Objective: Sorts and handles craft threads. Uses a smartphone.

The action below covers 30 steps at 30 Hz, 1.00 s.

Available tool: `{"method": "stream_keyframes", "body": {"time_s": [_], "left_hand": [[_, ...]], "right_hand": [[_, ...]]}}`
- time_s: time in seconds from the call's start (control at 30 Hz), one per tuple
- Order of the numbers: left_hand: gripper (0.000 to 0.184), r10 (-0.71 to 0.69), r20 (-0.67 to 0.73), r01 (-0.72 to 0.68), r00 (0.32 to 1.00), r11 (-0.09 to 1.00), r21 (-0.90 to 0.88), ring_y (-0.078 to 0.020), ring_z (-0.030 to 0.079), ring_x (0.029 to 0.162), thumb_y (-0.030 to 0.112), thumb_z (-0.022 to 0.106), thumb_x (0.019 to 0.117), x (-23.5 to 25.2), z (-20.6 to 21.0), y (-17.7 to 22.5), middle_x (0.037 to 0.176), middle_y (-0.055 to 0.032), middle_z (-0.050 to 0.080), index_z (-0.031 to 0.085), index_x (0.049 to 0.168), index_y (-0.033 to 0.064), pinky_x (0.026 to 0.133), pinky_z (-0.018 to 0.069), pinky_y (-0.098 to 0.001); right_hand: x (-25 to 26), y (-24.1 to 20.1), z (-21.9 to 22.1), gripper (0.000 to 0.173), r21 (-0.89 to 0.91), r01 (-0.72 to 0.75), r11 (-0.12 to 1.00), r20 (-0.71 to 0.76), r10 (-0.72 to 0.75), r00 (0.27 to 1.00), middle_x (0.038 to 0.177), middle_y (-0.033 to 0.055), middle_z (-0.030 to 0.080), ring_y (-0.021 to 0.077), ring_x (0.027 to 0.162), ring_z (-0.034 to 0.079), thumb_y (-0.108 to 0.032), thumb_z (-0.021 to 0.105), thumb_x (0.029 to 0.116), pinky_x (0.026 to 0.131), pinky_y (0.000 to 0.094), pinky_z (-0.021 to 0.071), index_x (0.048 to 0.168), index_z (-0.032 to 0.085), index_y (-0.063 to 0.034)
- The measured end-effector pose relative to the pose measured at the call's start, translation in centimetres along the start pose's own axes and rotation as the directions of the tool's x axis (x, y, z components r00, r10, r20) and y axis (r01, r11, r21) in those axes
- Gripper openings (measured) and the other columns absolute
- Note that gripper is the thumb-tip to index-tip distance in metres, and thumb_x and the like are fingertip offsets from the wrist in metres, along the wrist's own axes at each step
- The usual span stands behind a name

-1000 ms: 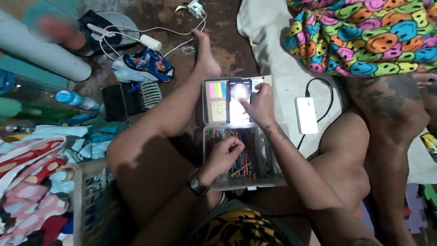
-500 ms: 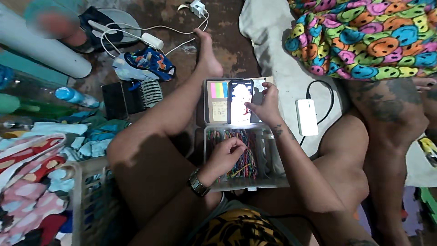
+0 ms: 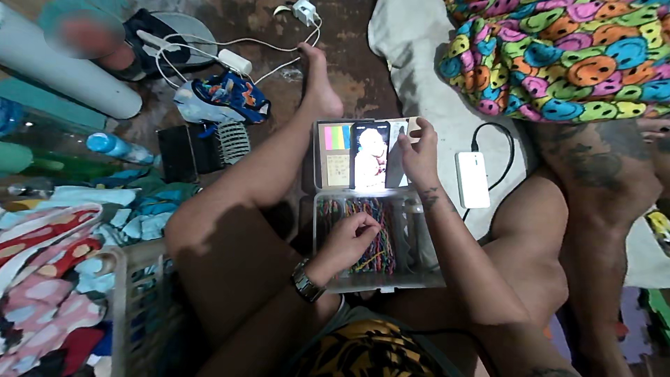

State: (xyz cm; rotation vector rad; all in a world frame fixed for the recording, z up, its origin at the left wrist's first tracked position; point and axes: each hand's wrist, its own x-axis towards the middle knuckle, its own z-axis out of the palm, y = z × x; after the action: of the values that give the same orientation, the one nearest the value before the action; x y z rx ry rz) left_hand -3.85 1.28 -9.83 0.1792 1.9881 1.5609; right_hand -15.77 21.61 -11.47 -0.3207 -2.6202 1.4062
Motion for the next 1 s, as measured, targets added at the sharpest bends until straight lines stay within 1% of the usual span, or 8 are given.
{"method": "stream_keyframes", "body": {"time_s": [0.13, 0.27, 0.6, 0.73, 0.8, 0.87, 0.93, 1.0], "left_hand": [[0.02, 0.007, 0.007, -0.007, 1.0, 1.0, -0.015, -0.0016, 0.059, 0.083, 0.018, 0.055, 0.1044, 0.0, 0.2, -0.1, 0.098, -0.0022, 0.065, 0.067, 0.112, 0.0033, 0.076, 0.0488, -0.0199], [0.02, 0.011, 0.01, -0.011, 1.0, 1.0, -0.015, -0.0013, 0.059, 0.084, 0.017, 0.055, 0.1043, -0.1, 0.3, -0.1, 0.098, -0.0024, 0.065, 0.067, 0.112, 0.0028, 0.077, 0.0488, -0.0197], [0.022, 0.029, 0.015, -0.029, 0.999, 1.0, 0.001, -0.003, 0.06, 0.088, 0.017, 0.054, 0.1046, 0.0, 0.3, -0.2, 0.103, -0.0042, 0.067, 0.068, 0.113, 0.0022, 0.08, 0.0498, -0.0216], [0.022, 0.09, -0.216, -0.099, 0.972, 0.995, -0.033, -0.0051, 0.063, 0.083, 0.014, 0.053, 0.1044, -0.3, -0.8, 0.4, 0.097, -0.0042, 0.068, 0.069, 0.11, 0.0005, 0.077, 0.053, -0.0244], [0.019, 0.045, -0.346, -0.081, 0.937, 0.992, -0.092, -0.0043, 0.061, 0.078, 0.013, 0.053, 0.1039, -0.2, -1.7, 0.7, 0.091, -0.0012, 0.066, 0.069, 0.108, 0.0033, 0.073, 0.0514, -0.0228], [0.019, 0.009, -0.401, -0.084, 0.916, 0.982, -0.171, -0.0039, 0.06, 0.074, 0.012, 0.051, 0.1052, 0.0, -2.3, 0.6, 0.088, -0.0004, 0.063, 0.068, 0.11, 0.0042, 0.069, 0.0514, -0.0206], [0.018, 0.017, -0.407, -0.125, 0.913, 0.963, -0.24, -0.0044, 0.058, 0.072, 0.011, 0.05, 0.1052, 0.2, -2.1, 0.0, 0.087, 0.0, 0.062, 0.066, 0.11, 0.0048, 0.067, 0.0505, -0.0198], [0.018, 0.029, -0.392, -0.138, 0.92, 0.957, -0.253, -0.0047, 0.058, 0.07, 0.011, 0.049, 0.1049, 0.3, -1.5, -0.4, 0.083, 0.0006, 0.06, 0.066, 0.109, 0.0048, 0.066, 0.0501, -0.0193]], "right_hand": [[-0.9, 0.3, -0.4, 0.039, -0.157, 0.283, 0.946, 0.085, -0.273, 0.958, 0.132, 0.0272, 0.054, 0.0404, 0.112, 0.059, -0.021, 0.052, 0.1044, 0.089, 0.0545, 0.0509, 0.139, 0.058, -0.0033], [-1.8, 0.6, 0.0, 0.038, -0.342, 0.472, 0.813, 0.196, -0.429, 0.882, 0.13, 0.0214, 0.055, 0.0421, 0.107, 0.055, -0.014, 0.055, 0.0982, 0.082, 0.0595, 0.0466, 0.134, 0.067, -0.0155], [-2.2, -0.4, 2.1, 0.043, -0.473, 0.534, 0.701, 0.355, -0.403, 0.844, 0.144, 0.0255, 0.049, 0.0496, 0.12, 0.05, -0.021, 0.056, 0.0988, 0.088, 0.0649, 0.0427, 0.14, 0.063, -0.0295], [-3.4, -1.4, 0.5, 0.038, -0.286, 0.506, 0.814, 0.27, -0.438, 0.857, 0.138, 0.0241, 0.052, 0.0447, 0.117, 0.053, -0.016, 0.054, 0.0996, 0.089, 0.0602, 0.0474, 0.135, 0.065, -0.0125], [-5.4, -2.1, -0.9, 0.03, -0.125, 0.424, 0.897, 0.272, -0.38, 0.884, 0.124, 0.02, 0.059, 0.0341, 0.106, 0.059, -0.014, 0.053, 0.0996, 0.087, 0.0511, 0.052, 0.123, 0.067, -0.0014], [-8.1, -2.2, -2.0, 0.023, -0.06, 0.293, 0.954, 0.447, -0.237, 0.863, 0.102, 0.0149, 0.066, 0.0244, 0.087, 0.065, -0.015, 0.053, 0.103, 0.077, 0.0448, 0.0559, 0.11, 0.069, 0.0004], [-10.2, -1.8, -2.0, 0.028, -0.214, 0.175, 0.961, 0.674, 0.016, 0.739, 0.103, 0.0178, 0.07, 0.0294, 0.096, 0.068, -0.017, 0.05, 0.1056, 0.089, 0.0502, 0.0539, 0.112, 0.07, 0.0011], [-11.6, -1.0, -1.0, 0.033, -0.453, 0.114, 0.884, 0.717, 0.286, 0.636, 0.115, 0.023, 0.068, 0.0371, 0.112, 0.065, -0.019, 0.046, 0.1075, 0.099, 0.0554, 0.0493, 0.123, 0.066, 0.0018]]}}
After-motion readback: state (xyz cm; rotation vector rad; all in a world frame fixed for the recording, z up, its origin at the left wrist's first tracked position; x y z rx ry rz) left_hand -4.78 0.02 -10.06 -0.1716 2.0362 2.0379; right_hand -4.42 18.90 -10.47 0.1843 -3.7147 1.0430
